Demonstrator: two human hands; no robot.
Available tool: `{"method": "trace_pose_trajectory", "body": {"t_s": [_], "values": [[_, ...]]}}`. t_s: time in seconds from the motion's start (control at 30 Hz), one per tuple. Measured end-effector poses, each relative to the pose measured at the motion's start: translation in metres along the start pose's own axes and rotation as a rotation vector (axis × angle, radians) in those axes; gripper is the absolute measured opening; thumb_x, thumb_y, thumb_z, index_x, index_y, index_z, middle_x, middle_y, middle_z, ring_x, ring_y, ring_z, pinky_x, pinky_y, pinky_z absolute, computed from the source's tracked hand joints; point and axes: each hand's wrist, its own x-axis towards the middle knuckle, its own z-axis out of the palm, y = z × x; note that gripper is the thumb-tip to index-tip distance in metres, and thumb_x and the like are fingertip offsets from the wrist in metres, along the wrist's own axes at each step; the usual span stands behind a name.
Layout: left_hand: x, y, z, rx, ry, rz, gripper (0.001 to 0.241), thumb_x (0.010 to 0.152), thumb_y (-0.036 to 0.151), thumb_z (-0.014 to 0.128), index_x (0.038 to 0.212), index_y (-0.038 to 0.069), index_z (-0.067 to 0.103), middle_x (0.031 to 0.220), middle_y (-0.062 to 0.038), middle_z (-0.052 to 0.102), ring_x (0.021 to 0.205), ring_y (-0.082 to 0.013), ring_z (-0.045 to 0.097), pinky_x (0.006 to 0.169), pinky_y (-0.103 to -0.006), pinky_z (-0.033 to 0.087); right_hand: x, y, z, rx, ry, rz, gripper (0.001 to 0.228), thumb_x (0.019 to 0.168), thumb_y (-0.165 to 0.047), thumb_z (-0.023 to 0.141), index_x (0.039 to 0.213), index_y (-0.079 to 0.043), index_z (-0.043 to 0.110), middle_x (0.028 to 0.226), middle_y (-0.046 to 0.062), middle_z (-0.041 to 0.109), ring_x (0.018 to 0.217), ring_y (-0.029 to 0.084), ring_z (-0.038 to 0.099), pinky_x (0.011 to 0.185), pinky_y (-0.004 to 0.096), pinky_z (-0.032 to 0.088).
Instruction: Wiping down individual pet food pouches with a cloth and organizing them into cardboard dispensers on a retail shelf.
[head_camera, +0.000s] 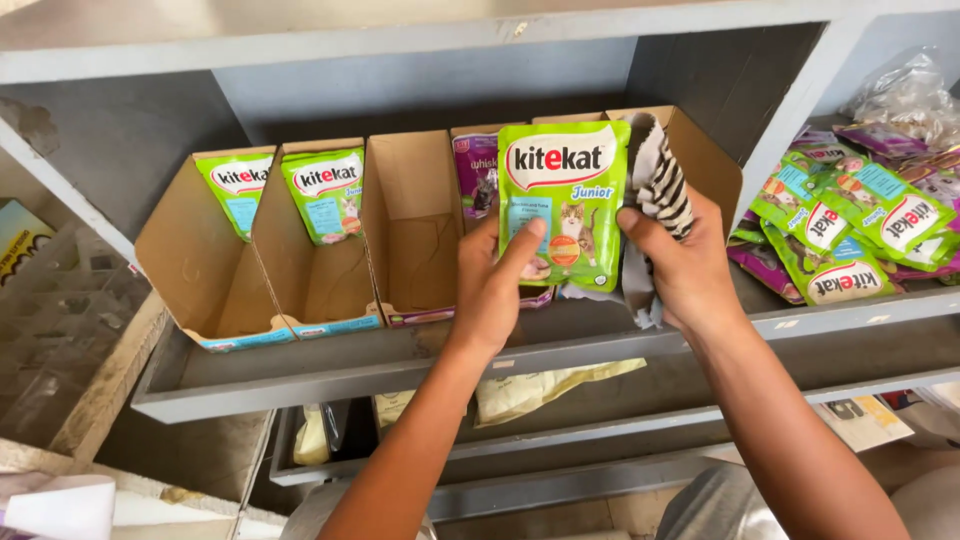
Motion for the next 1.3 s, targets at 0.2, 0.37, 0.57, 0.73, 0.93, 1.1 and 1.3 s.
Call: {"method": "trace_pose_trajectory", "body": {"t_s": [0.2,0.37,0.57,0.73,0.93,1.1,1.3], "values": [[-0.007,-0.02,-0.013,-0.398,-0.058,-0.221,0.025,0.095,0.011,0.074,0.117,0.002,0.068,0.103,-0.011,0.076,0.097,-0.0193,0.074,0.087,-0.0415,0.062,-0.008,-0.005,0.023,-0.01,0.055,0.072,0.02,0.087,0.001,0.074,0.102,-0.01,0.069,0.084,-0.004,0.064,0.074,0.002,0.056,0.068,0.019,0.046],[-0.009,-0.023,-0.03,-0.596,-0.189,-0.245,0.023,0.101,0.01,0.069,0.12,-0.003,0.067,0.111,-0.017,0.073,0.099,-0.0241,0.073,0.089,-0.0414,0.058,-0.007,-0.014,0.017,0.034,0.208,0.013,0.032,0.097,-0.019,0.058,0.128,-0.012,0.054,0.113,0.0,0.057,0.102,0.01,0.052,0.093,0.025,0.042],[0.006,-0.025,-0.029,-0.758,-0.235,-0.181,0.031,0.105,0.006,0.062,0.135,-0.004,0.059,0.129,-0.016,0.068,0.11,-0.0232,0.069,0.097,-0.0347,0.055,-0.007,-0.022,0.026,-0.514,0.109,-0.616,0.058,0.093,0.001,0.052,0.146,-0.003,0.029,0.152,0.019,0.025,0.144,0.037,0.026,0.129,0.054,0.021],[0.018,-0.021,-0.019,-0.755,-0.433,-0.101,0.049,0.116,0.033,0.041,0.158,0.007,0.043,0.149,-0.008,0.057,0.138,-0.0216,0.053,0.119,-0.0412,0.044,-0.003,-0.017,0.04,-1.087,-0.372,-0.835,0.06,0.083,-0.05,0.07,0.123,-0.006,0.062,0.153,0.017,0.046,0.144,0.041,0.041,0.108,0.062,0.035],[0.0,-0.026,-0.036,-0.893,-0.21,-0.265,0.087,0.102,0.072,0.037,0.15,0.002,0.052,0.139,-0.014,0.064,0.115,-0.0229,0.067,0.093,-0.0355,0.059,-0.006,-0.014,0.034,-1.256,-0.539,-0.844,0.083,0.094,-0.077,0.04,0.15,-0.018,0.057,0.164,0.011,0.04,0.143,0.035,0.04,0.104,0.059,0.033],[-0.004,-0.033,-0.029,-1.022,-0.288,-0.154,0.076,0.111,0.066,0.038,0.142,0.0,0.059,0.128,-0.01,0.072,0.104,-0.0174,0.072,0.082,-0.0264,0.059,-0.02,-0.001,0.039,-1.084,-0.554,-0.957,0.063,0.099,-0.056,0.061,0.131,-0.002,0.063,0.158,0.022,0.045,0.149,0.041,0.038,0.123,0.06,0.022],[-0.007,-0.039,-0.037,-1.051,-0.385,-0.189,0.099,0.103,0.085,0.023,0.157,0.006,0.051,0.152,-0.01,0.06,0.134,-0.0231,0.062,0.113,-0.0418,0.052,-0.005,-0.02,0.045,-1.074,-0.498,-0.846,0.072,0.094,-0.053,0.071,0.144,-0.003,0.061,0.16,0.023,0.043,0.152,0.043,0.037,0.127,0.058,0.023]]}}
